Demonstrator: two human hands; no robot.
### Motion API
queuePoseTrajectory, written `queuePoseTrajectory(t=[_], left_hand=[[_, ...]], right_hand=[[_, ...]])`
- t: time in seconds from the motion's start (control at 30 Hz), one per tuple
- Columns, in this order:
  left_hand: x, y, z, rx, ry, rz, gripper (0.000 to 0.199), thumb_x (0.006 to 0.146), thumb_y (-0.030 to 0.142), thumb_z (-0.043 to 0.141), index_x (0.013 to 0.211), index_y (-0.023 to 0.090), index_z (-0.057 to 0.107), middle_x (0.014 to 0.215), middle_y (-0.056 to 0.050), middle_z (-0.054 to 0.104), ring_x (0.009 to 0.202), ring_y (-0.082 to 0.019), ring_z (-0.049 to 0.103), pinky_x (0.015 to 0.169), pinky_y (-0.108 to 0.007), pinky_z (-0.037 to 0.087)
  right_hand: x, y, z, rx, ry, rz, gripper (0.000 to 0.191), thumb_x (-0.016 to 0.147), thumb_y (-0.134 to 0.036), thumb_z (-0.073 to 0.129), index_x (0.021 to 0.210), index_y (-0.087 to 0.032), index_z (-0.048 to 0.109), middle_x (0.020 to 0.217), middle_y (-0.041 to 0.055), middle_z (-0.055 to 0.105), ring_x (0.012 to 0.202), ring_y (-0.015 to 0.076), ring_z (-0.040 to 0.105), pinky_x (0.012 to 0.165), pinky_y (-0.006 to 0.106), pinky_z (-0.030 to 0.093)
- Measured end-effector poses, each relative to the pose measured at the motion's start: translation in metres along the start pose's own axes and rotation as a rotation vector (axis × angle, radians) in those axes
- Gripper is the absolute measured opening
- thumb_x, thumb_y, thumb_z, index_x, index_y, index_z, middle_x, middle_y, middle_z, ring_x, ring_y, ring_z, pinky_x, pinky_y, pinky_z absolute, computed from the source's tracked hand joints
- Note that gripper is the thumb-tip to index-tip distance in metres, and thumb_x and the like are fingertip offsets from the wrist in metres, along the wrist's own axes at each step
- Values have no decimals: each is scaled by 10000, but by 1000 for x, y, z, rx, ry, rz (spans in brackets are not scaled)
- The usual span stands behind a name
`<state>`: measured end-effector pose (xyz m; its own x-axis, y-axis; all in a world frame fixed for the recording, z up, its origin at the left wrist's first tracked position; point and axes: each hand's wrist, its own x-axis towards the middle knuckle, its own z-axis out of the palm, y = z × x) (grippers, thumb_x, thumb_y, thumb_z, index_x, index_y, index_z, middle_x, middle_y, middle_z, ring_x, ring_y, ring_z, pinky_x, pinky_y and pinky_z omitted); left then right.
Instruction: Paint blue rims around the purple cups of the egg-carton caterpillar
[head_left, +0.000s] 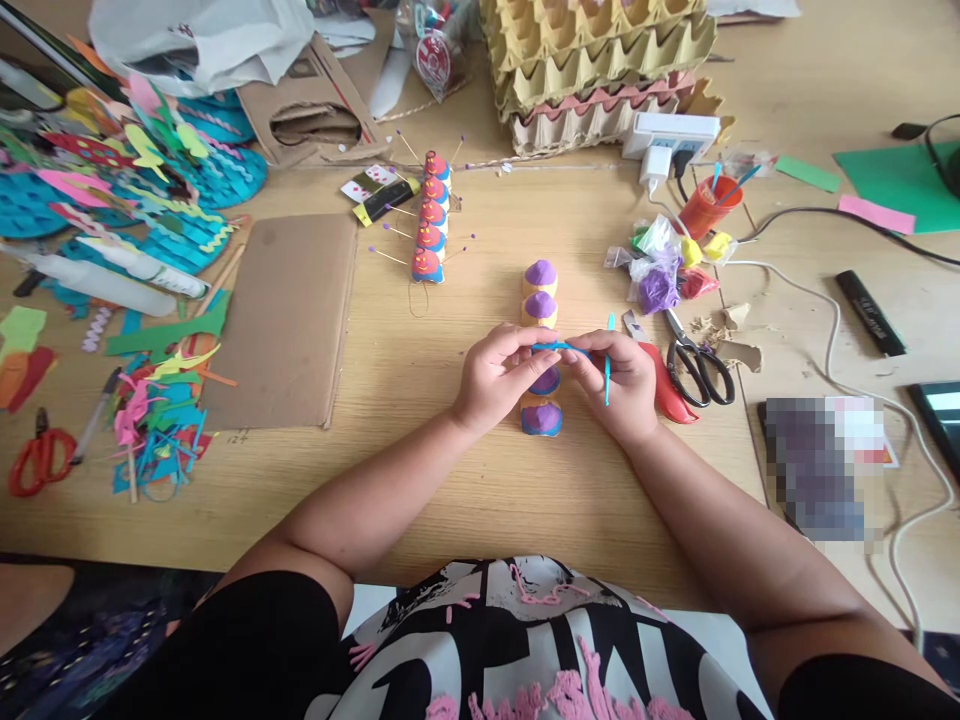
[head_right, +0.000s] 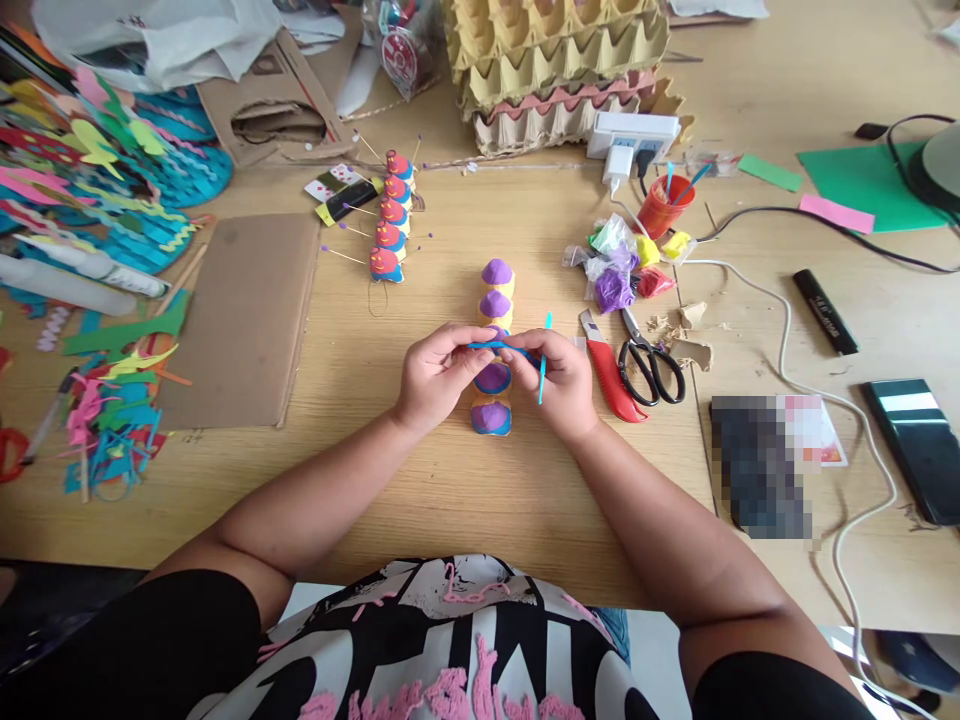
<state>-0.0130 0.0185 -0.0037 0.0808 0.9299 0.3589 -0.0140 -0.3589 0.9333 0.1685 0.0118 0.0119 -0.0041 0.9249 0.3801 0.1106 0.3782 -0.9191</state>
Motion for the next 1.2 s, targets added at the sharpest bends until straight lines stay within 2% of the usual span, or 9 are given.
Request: queuePoseTrajectory(t=[0.13,0.27,0.37,0.5,0.67,0.8,0.9,1.03,1.2], left_hand=[[3,5,0,37,55,33,203,938,452,831,1011,269,878,948,-52,831,883,-160,762,816,-295,606],[4,7,1,2,92,1,214,935,456,835,988,253,876,991,-60,853,934,-163,791,862,-288,611],[4,8,1,-32,88,-54,246,928,478,839,986,241,871,995,-61,859,917,-159,795,845,-278,612],[5,7,2,-114,114,-143,340,897,552,849,984,222,857,962,-56,867,863,-165,816,815,-280,629],[7,5,2,-173,121,-186,377,866,572,873,993,218,849,935,-49,865,863,-174,824,825,-289,640],[7,0,3,-234,56,-199,428,824,546,919,1094,229,819,942,-34,853,874,-162,810,851,-289,639],[6,-3,5,-270,57,-192,470,786,526,953,1121,238,793,1015,-36,847,882,-145,796,857,-279,633],[5,-4,6,-207,80,-208,447,798,519,943,1107,229,799,1105,-60,846,919,-154,786,858,-283,627],[3,-1,4,-112,20,-176,351,865,486,895,1099,231,834,1103,-67,851,948,-167,780,864,-297,623]], right_hand=[[-1,3,0,48,-37,-18,275,892,-494,877,1053,-284,805,912,4,819,750,138,732,687,283,629],[-1,6,0,86,-76,-17,364,906,-455,871,1221,-307,766,957,2,809,828,148,768,754,295,667],[-1,7,0,129,-74,12,330,921,-449,856,1194,-297,749,1021,17,826,905,165,804,821,315,688],[-1,6,0,186,-38,85,339,870,-461,903,1113,-284,747,1020,18,830,917,177,815,816,317,683],[-1,5,0,164,51,150,333,835,-527,917,954,-263,753,900,5,811,762,149,754,724,298,646],[-1,6,-1,147,76,186,397,830,-608,891,938,-254,746,846,10,806,699,151,724,671,302,624],[0,7,-1,147,74,178,406,834,-622,881,946,-256,745,846,5,800,700,146,719,671,296,616],[0,5,-1,122,50,156,378,860,-611,862,944,-259,751,896,11,799,737,146,718,709,305,614],[0,2,-1,121,37,126,344,868,-578,870,931,-258,762,911,10,793,759,134,695,712,288,592]])
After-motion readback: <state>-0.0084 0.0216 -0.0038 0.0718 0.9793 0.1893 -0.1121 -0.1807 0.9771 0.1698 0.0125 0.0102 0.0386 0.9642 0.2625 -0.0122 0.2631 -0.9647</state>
